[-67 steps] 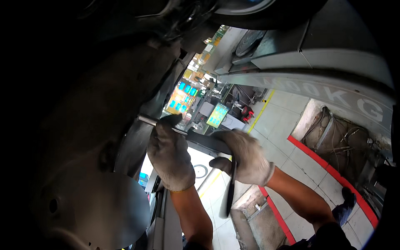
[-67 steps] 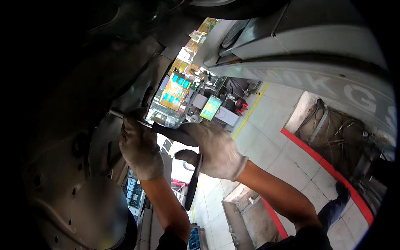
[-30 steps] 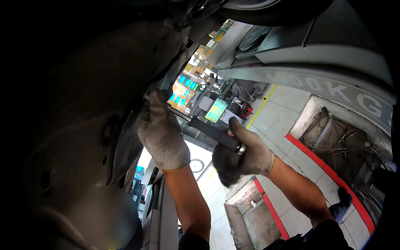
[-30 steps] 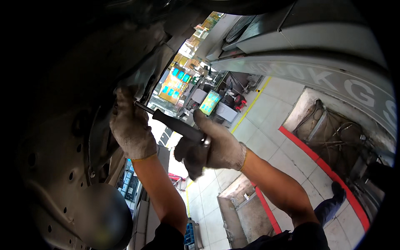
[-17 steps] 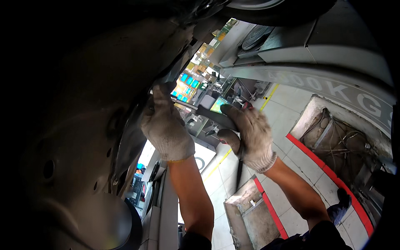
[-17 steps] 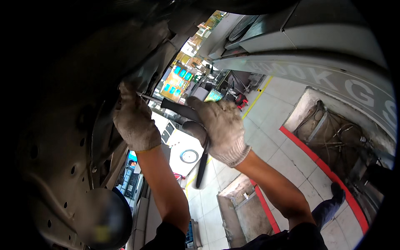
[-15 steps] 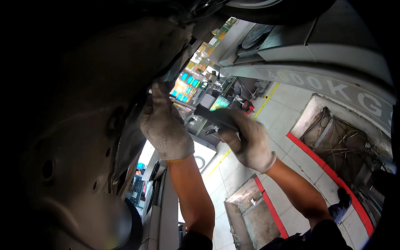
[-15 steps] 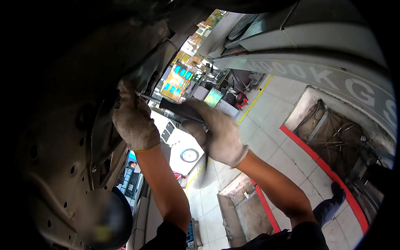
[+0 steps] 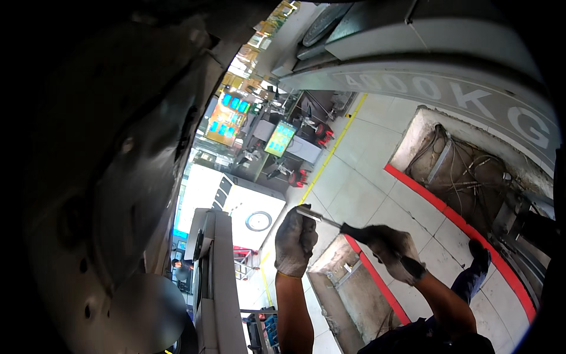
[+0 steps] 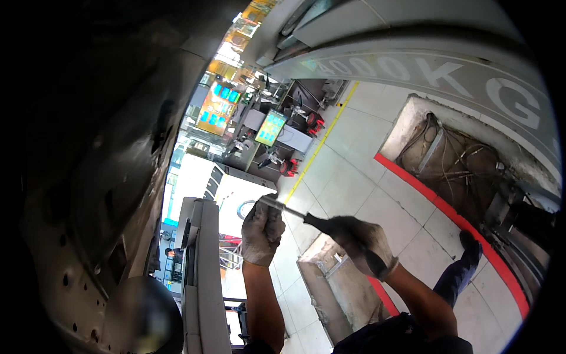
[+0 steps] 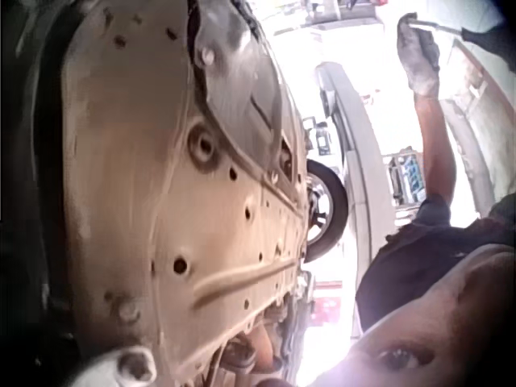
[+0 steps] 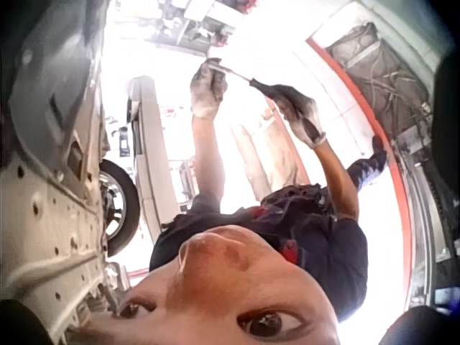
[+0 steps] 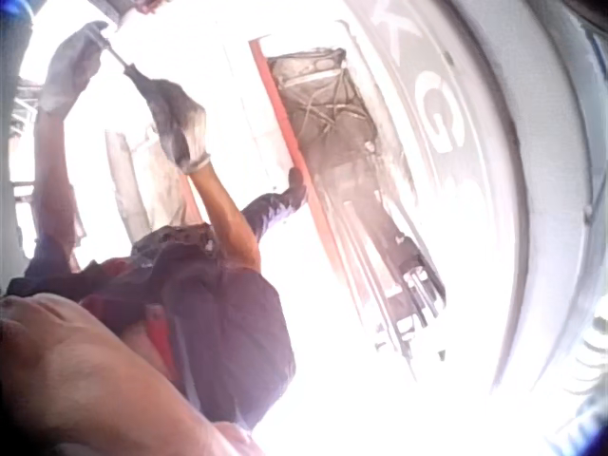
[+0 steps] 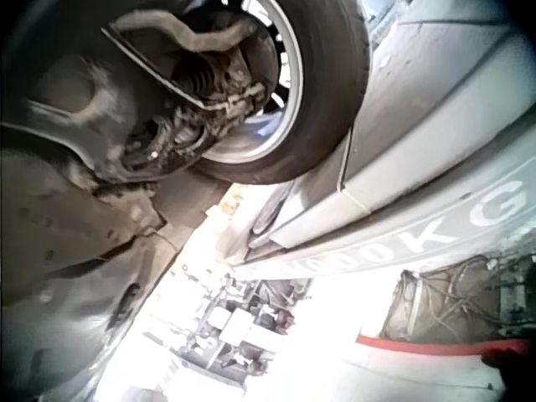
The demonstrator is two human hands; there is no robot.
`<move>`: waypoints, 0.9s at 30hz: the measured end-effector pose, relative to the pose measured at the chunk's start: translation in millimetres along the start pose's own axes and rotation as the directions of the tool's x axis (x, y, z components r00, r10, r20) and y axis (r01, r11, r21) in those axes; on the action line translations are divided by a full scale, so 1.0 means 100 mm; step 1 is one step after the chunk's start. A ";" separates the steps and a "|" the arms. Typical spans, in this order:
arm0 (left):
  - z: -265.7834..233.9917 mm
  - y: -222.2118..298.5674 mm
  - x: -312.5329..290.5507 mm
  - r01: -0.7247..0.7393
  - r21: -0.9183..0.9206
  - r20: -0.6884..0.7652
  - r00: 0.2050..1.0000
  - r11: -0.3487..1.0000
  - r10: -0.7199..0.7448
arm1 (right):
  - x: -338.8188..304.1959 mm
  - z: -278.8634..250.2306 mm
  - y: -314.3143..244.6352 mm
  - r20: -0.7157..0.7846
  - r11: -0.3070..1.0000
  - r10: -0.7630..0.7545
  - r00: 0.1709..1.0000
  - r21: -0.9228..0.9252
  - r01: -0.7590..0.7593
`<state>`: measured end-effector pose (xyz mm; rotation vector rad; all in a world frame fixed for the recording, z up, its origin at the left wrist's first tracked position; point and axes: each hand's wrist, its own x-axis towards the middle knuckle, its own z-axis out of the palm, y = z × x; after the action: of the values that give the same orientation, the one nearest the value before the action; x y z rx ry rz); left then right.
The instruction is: The person removes several bolts from the undercarriage of a car using a ratchet and socket. They then use a flashlight and a screwdriver to pry and remove plastic fasteners from the vehicle's underbody panels.
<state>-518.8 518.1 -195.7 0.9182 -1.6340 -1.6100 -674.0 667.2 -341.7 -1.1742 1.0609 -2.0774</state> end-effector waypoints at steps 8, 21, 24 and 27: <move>0.25 -0.16 0.42 0.113 -0.042 -0.104 0.988 0.993 -0.117 | -0.01 -0.09 0.27 -0.080 0.997 0.072 0.994 0.031 -0.070; 0.32 -0.31 1.51 0.132 -0.281 0.048 0.991 0.950 -0.124 | 0.92 -0.25 0.75 0.115 0.762 0.531 0.839 0.368 -0.533; 0.45 -0.24 1.76 0.037 -0.518 0.087 0.996 0.855 0.010 | 1.31 -0.38 0.83 0.205 0.715 0.497 0.843 0.454 -0.532; 0.44 -0.02 2.06 -0.116 -0.522 0.059 0.983 0.845 0.172 | 1.72 -0.28 0.75 0.066 0.828 0.459 0.886 0.331 -0.454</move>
<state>-666.4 367.8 -203.3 0.4237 -1.1946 -1.8793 -777.1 507.9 -333.2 -0.6518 0.8429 -1.7907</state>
